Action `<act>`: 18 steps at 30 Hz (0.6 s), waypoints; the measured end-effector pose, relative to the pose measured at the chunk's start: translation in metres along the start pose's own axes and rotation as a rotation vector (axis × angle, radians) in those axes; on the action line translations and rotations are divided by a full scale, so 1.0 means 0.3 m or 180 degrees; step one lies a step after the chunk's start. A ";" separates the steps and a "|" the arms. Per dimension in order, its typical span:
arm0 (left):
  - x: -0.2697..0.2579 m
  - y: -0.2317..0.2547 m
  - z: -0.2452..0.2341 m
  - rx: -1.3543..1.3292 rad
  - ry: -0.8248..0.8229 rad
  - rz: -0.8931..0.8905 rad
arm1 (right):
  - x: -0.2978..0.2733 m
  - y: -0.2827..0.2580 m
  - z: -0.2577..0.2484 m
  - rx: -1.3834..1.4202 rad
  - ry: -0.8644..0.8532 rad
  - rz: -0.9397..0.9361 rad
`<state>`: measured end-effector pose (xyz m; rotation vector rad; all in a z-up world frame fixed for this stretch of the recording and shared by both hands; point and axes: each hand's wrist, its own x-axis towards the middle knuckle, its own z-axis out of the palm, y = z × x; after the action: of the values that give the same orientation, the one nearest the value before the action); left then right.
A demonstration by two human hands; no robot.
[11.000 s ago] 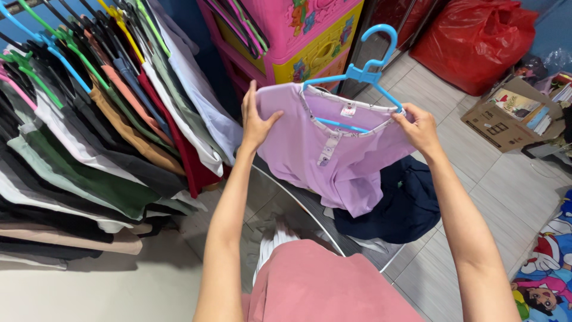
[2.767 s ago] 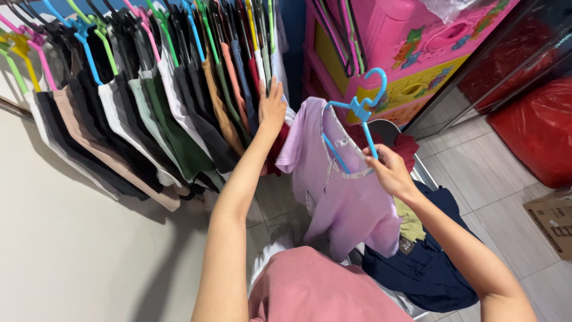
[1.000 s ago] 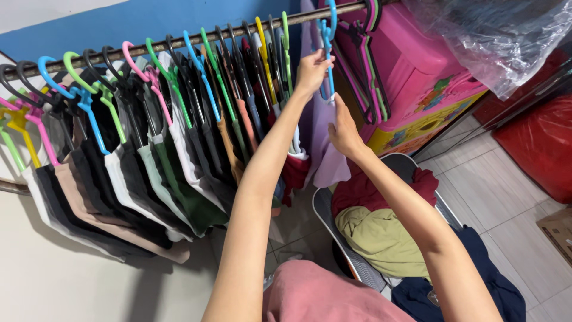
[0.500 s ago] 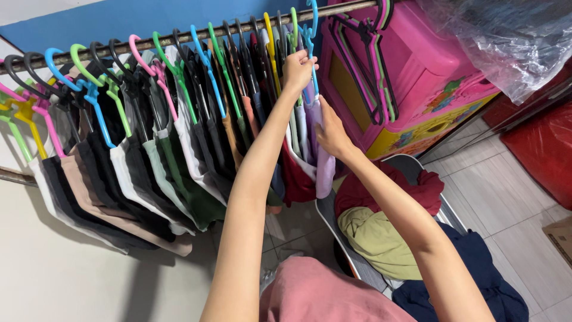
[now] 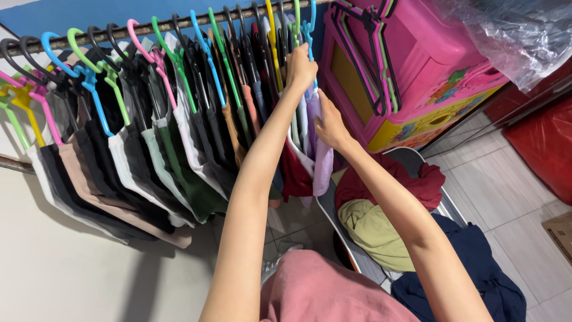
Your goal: The person picks up several folded shirts from a pile, places each onto a hanger, and hangs them on a clothing rack. The person handles a green t-shirt, a light blue t-shirt, a purple button-up shirt, and a khaki t-shirt in sequence.
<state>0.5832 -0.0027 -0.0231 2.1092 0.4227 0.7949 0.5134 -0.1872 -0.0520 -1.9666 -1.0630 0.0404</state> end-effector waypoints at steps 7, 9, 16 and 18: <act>-0.135 0.014 -0.026 0.0411 0.0248 0.1181 | -0.064 0.055 0.009 -0.0199 0.0431 0.0046; -0.238 0.016 -0.051 0.1498 -0.0193 0.1549 | -0.087 0.090 -0.008 -0.0227 0.0480 0.0167; -0.685 0.021 -0.125 0.4708 -0.2105 0.2560 | -0.229 0.167 -0.008 -0.0286 0.0128 0.0425; -0.766 -0.028 -0.118 0.5021 -0.2483 0.2708 | -0.265 0.172 -0.011 -0.0394 0.0015 0.0503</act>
<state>0.3883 -0.1013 -0.1035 3.8894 -0.5704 -0.2761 0.4984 -0.2574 -0.1142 -2.1582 -0.9242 0.0569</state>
